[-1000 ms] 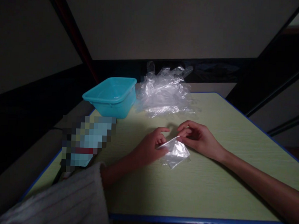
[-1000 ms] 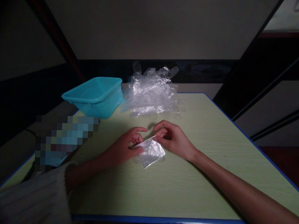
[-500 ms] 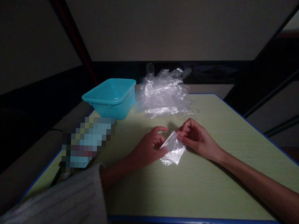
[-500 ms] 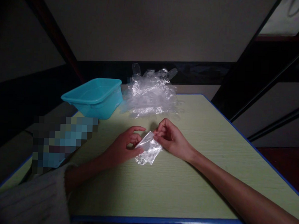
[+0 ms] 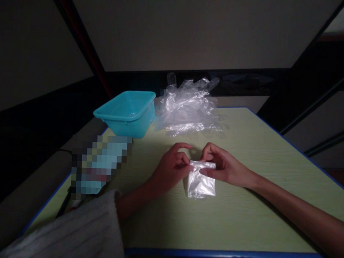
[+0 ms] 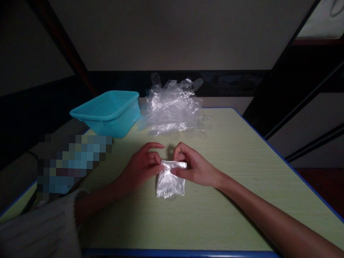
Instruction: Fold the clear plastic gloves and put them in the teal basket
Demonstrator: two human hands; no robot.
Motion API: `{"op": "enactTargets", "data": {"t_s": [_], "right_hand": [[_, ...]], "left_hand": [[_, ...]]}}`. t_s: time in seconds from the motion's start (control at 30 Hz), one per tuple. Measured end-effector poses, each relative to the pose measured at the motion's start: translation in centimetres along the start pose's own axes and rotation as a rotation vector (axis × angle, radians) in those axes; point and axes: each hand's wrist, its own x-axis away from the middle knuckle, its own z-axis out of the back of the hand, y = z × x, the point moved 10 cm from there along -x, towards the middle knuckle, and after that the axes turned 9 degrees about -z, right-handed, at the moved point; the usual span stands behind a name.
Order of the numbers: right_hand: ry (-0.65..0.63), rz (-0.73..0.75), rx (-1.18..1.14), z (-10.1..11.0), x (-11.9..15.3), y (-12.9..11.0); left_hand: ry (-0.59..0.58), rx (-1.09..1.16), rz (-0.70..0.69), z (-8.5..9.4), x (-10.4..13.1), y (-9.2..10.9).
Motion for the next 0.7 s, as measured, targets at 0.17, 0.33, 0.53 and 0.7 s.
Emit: {"op": "enactTargets", "data": {"t_s": [0.17, 0.33, 0.53, 0.7], "right_hand": [[0.115, 0.051, -0.035, 1.5, 0.0, -0.5], [0.206, 0.117, -0.019, 2.0, 0.3, -0.8], [0.167, 0.095, -0.112, 1.6, 0.2, -0.6], [0.142, 0.018, 0.032, 1.3, 0.0, -0.4]], "left_hand": [[0.087, 0.046, 0.000, 1.0, -0.2, 0.0], [0.144, 0.080, -0.011, 1.5, -0.2, 0.2], [0.195, 0.058, 0.013, 2.1, 0.0, 0.2], [0.220, 0.033, 0.007, 2.6, 0.0, 0.1]]}}
